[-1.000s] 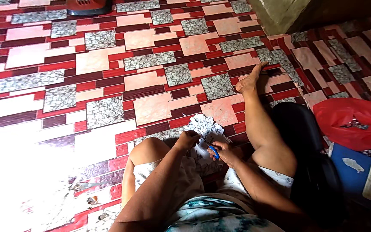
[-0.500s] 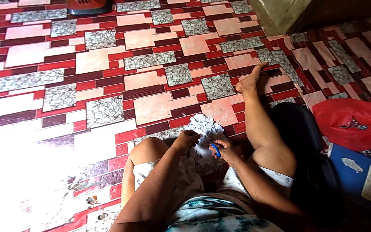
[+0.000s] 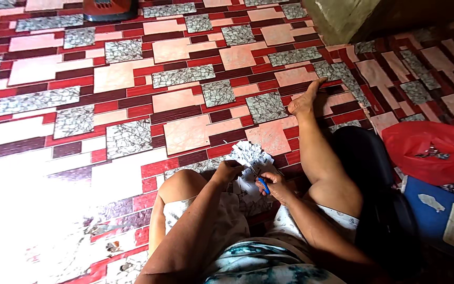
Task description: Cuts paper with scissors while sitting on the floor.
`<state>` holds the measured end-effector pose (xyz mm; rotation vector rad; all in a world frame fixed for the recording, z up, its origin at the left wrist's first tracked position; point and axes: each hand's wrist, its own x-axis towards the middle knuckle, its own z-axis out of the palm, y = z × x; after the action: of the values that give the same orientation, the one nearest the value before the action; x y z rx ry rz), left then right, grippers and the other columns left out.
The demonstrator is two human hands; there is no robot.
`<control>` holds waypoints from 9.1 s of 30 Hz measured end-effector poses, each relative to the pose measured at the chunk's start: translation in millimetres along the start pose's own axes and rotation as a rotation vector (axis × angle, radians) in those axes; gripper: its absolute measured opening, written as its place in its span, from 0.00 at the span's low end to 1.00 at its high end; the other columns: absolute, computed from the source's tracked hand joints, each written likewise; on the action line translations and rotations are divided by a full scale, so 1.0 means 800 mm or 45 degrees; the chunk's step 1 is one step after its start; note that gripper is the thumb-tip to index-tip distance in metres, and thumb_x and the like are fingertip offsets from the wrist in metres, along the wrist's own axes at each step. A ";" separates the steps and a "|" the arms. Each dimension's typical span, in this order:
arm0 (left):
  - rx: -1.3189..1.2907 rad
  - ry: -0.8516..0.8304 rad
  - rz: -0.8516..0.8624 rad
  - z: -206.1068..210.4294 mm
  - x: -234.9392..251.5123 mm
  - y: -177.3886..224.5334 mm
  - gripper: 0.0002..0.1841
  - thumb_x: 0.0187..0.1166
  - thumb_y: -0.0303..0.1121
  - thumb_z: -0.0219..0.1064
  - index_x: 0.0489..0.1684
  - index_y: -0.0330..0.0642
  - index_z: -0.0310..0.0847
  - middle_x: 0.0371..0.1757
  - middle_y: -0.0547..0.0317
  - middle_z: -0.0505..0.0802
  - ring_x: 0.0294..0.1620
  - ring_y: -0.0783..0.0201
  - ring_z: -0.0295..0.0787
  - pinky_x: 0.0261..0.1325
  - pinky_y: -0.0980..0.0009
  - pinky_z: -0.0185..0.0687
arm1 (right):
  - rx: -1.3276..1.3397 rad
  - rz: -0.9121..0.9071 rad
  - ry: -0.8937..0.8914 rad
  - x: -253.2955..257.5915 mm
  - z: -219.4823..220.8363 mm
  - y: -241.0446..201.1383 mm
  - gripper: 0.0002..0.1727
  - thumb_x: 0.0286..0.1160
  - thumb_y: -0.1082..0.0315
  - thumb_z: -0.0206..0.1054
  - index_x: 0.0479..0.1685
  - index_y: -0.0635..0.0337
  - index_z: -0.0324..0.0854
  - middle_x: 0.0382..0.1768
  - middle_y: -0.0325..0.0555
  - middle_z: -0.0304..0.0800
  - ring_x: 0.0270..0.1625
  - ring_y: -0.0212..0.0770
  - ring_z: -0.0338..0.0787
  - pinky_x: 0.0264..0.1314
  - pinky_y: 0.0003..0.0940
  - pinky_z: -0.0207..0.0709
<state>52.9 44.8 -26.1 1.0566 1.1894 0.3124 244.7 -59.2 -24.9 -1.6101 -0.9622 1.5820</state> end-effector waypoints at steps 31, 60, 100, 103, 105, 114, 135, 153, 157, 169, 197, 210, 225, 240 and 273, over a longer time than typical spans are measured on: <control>0.037 0.014 0.004 0.006 -0.002 0.000 0.07 0.87 0.28 0.63 0.44 0.32 0.83 0.24 0.63 0.85 0.16 0.77 0.71 0.21 0.82 0.66 | 0.019 0.021 -0.074 0.001 0.002 0.004 0.15 0.80 0.66 0.69 0.57 0.66 0.80 0.31 0.38 0.89 0.28 0.26 0.85 0.29 0.20 0.77; 0.018 0.006 0.023 0.007 -0.002 0.000 0.07 0.86 0.28 0.63 0.44 0.31 0.83 0.23 0.63 0.85 0.16 0.77 0.72 0.21 0.82 0.67 | 0.004 0.052 -0.095 0.001 0.002 0.002 0.15 0.82 0.65 0.68 0.58 0.67 0.79 0.31 0.38 0.89 0.28 0.27 0.85 0.29 0.20 0.75; 0.036 0.018 0.011 0.008 -0.003 0.002 0.07 0.87 0.28 0.63 0.44 0.32 0.83 0.23 0.64 0.85 0.16 0.77 0.73 0.22 0.82 0.67 | 0.058 0.045 -0.083 0.000 0.002 0.001 0.13 0.82 0.67 0.67 0.55 0.66 0.79 0.30 0.38 0.89 0.27 0.26 0.85 0.28 0.19 0.76; 0.042 0.031 0.008 0.008 -0.003 0.003 0.07 0.87 0.29 0.63 0.44 0.32 0.83 0.23 0.63 0.85 0.16 0.77 0.72 0.22 0.82 0.67 | 0.046 0.057 -0.093 0.000 0.002 0.001 0.13 0.82 0.66 0.68 0.56 0.66 0.79 0.30 0.38 0.89 0.27 0.26 0.85 0.28 0.19 0.75; 0.037 0.038 0.004 0.008 -0.003 0.003 0.08 0.87 0.29 0.63 0.45 0.32 0.83 0.24 0.63 0.85 0.17 0.77 0.72 0.22 0.82 0.67 | 0.041 0.059 -0.096 0.000 0.002 0.001 0.13 0.82 0.66 0.68 0.56 0.66 0.79 0.30 0.38 0.88 0.27 0.26 0.85 0.28 0.18 0.75; 0.106 0.004 0.027 0.007 -0.002 0.001 0.08 0.87 0.30 0.64 0.45 0.32 0.84 0.24 0.63 0.85 0.17 0.77 0.73 0.23 0.81 0.68 | 0.021 0.023 -0.063 -0.002 0.005 -0.001 0.12 0.80 0.68 0.69 0.54 0.68 0.80 0.29 0.38 0.88 0.26 0.26 0.85 0.29 0.19 0.77; 0.065 0.013 0.024 0.008 -0.002 0.001 0.07 0.86 0.28 0.64 0.42 0.33 0.83 0.23 0.63 0.85 0.17 0.77 0.73 0.22 0.82 0.67 | 0.027 0.040 -0.136 -0.002 0.004 -0.002 0.13 0.82 0.67 0.67 0.56 0.66 0.79 0.31 0.38 0.88 0.28 0.26 0.85 0.29 0.19 0.76; 0.073 0.008 0.055 0.007 -0.002 0.001 0.08 0.87 0.29 0.64 0.43 0.32 0.83 0.24 0.64 0.85 0.17 0.78 0.72 0.22 0.82 0.67 | 0.023 0.043 -0.160 -0.002 0.004 0.001 0.14 0.83 0.65 0.66 0.58 0.66 0.78 0.31 0.37 0.88 0.30 0.27 0.85 0.31 0.20 0.76; 0.065 -0.007 0.057 0.007 -0.001 -0.001 0.07 0.86 0.29 0.65 0.42 0.33 0.82 0.24 0.64 0.86 0.16 0.78 0.72 0.22 0.83 0.68 | 0.018 0.030 -0.165 -0.002 0.004 -0.001 0.13 0.82 0.67 0.67 0.56 0.66 0.79 0.30 0.37 0.88 0.29 0.26 0.85 0.30 0.19 0.76; 0.102 -0.033 0.048 0.006 -0.001 0.001 0.08 0.87 0.30 0.64 0.45 0.32 0.83 0.23 0.64 0.85 0.16 0.78 0.72 0.22 0.83 0.68 | -0.125 -0.092 -0.095 0.000 0.000 0.002 0.14 0.79 0.67 0.70 0.54 0.70 0.82 0.32 0.40 0.88 0.30 0.27 0.86 0.38 0.24 0.84; 0.147 -0.013 0.017 0.005 -0.004 0.001 0.09 0.87 0.29 0.63 0.49 0.29 0.83 0.26 0.61 0.86 0.19 0.76 0.73 0.25 0.80 0.70 | -0.055 0.027 -0.108 -0.003 0.006 -0.001 0.15 0.80 0.67 0.68 0.58 0.69 0.79 0.33 0.39 0.87 0.29 0.26 0.84 0.32 0.21 0.78; 0.158 0.001 -0.005 0.005 -0.003 0.002 0.08 0.87 0.30 0.64 0.46 0.32 0.84 0.25 0.62 0.86 0.17 0.77 0.72 0.23 0.82 0.68 | -0.036 0.034 -0.104 -0.002 0.006 -0.001 0.13 0.81 0.68 0.68 0.56 0.68 0.80 0.31 0.38 0.87 0.28 0.26 0.84 0.31 0.20 0.78; 0.096 0.027 0.021 0.007 -0.005 0.004 0.08 0.86 0.29 0.65 0.43 0.32 0.82 0.24 0.63 0.85 0.17 0.77 0.73 0.23 0.82 0.69 | -0.015 0.079 -0.153 -0.003 0.006 -0.003 0.15 0.82 0.66 0.67 0.59 0.66 0.78 0.33 0.38 0.88 0.29 0.26 0.84 0.30 0.19 0.75; 0.098 -0.009 0.030 0.007 -0.004 0.003 0.08 0.86 0.30 0.65 0.44 0.32 0.83 0.24 0.63 0.85 0.17 0.77 0.73 0.23 0.82 0.68 | 0.005 0.023 -0.142 -0.002 0.005 -0.002 0.13 0.82 0.68 0.67 0.56 0.67 0.80 0.31 0.38 0.88 0.28 0.27 0.86 0.31 0.20 0.78; 0.066 -0.022 -0.004 0.004 -0.006 0.004 0.08 0.86 0.29 0.66 0.43 0.31 0.84 0.25 0.63 0.88 0.18 0.77 0.76 0.25 0.82 0.72 | -0.059 0.025 -0.193 -0.002 0.003 0.000 0.13 0.81 0.67 0.67 0.56 0.68 0.79 0.31 0.37 0.87 0.29 0.26 0.85 0.33 0.20 0.79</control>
<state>54.8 41.6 -20.8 1.1004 1.1888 0.2703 242.4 -60.9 -23.8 -1.5524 -1.0721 1.7268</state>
